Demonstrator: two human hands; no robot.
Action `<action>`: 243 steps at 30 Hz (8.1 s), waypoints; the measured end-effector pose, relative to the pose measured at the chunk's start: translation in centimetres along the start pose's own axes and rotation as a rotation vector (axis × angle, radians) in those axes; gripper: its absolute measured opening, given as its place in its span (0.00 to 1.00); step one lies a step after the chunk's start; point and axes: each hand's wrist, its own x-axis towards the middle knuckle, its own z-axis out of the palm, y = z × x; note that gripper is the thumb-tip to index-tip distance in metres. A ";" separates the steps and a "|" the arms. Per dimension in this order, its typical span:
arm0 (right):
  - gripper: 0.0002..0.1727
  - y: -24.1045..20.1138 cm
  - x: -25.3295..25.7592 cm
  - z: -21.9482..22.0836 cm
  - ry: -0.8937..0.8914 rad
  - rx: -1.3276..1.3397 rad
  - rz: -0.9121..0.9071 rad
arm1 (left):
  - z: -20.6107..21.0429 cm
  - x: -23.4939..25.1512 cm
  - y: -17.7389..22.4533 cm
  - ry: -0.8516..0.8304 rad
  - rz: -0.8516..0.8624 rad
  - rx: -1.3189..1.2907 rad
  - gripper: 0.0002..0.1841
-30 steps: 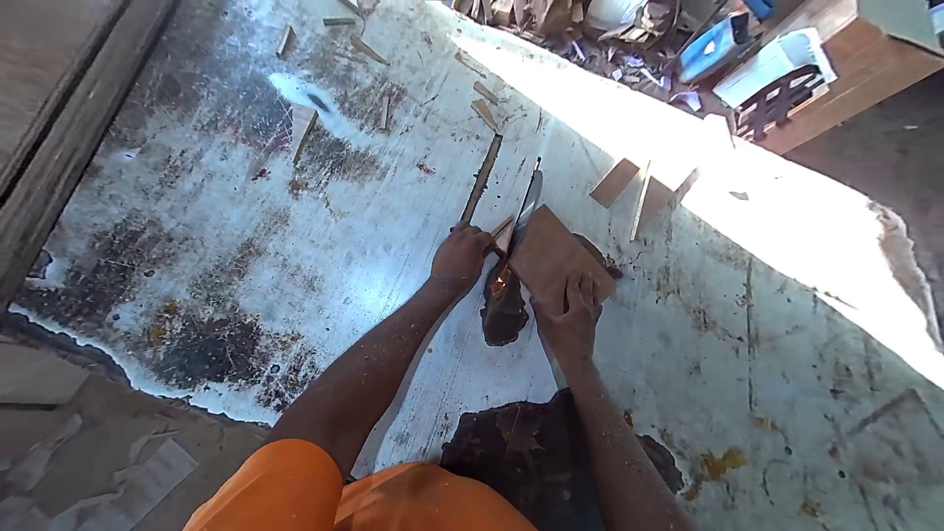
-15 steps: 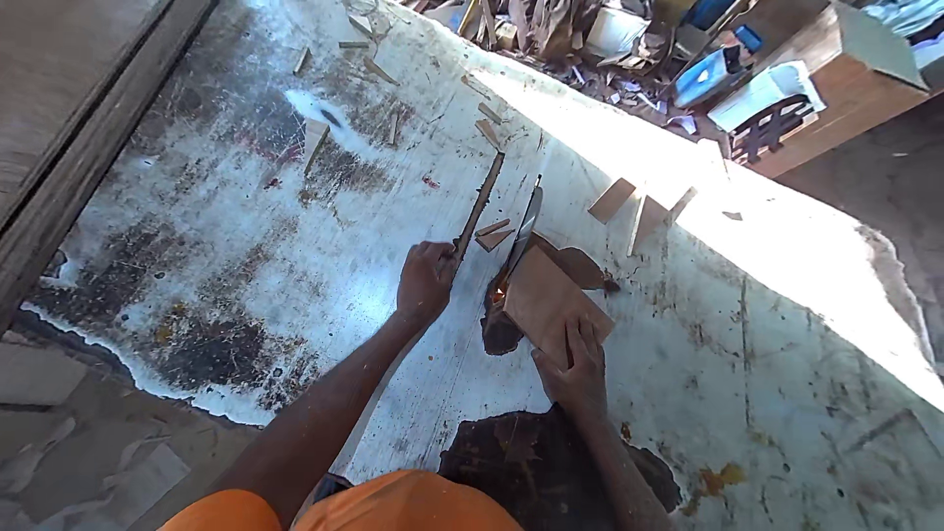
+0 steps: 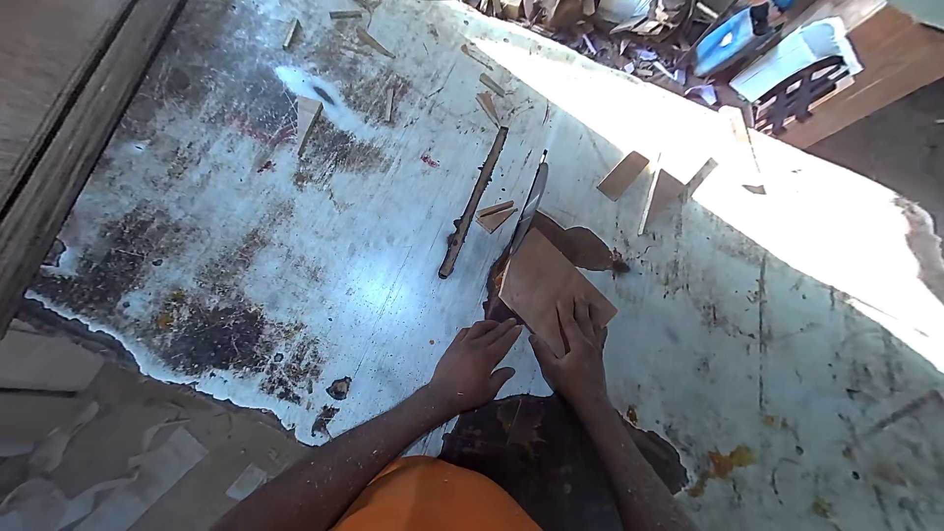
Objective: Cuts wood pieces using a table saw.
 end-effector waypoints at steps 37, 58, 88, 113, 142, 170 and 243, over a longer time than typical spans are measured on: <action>0.44 -5.8 0.9 2.4 0.040 -0.061 0.234 | 0.0 1.4 1.1 -0.053 -0.079 0.001 0.42; 0.46 -3.6 -0.2 1.5 0.070 -0.013 0.120 | 0.4 0.8 1.2 -0.078 -0.039 0.012 0.42; 0.45 -7.2 2.0 3.1 0.047 -0.081 0.326 | -0.9 2.4 0.9 -0.077 -0.091 -0.015 0.50; 0.44 -7.4 1.2 2.9 0.042 -0.072 0.318 | -0.5 1.8 1.4 -0.074 -0.115 0.004 0.52; 0.41 -12.9 4.2 3.7 0.015 -0.170 0.535 | -2.8 3.6 -1.6 -0.072 -0.018 -0.057 0.54; 0.42 -12.1 3.0 4.4 -0.042 -0.180 0.465 | -2.6 3.0 -1.9 -0.077 0.014 -0.023 0.55; 0.36 -6.6 -14.4 1.0 0.250 -0.244 0.274 | -11.0 -5.7 -10.1 -0.037 0.196 0.401 0.20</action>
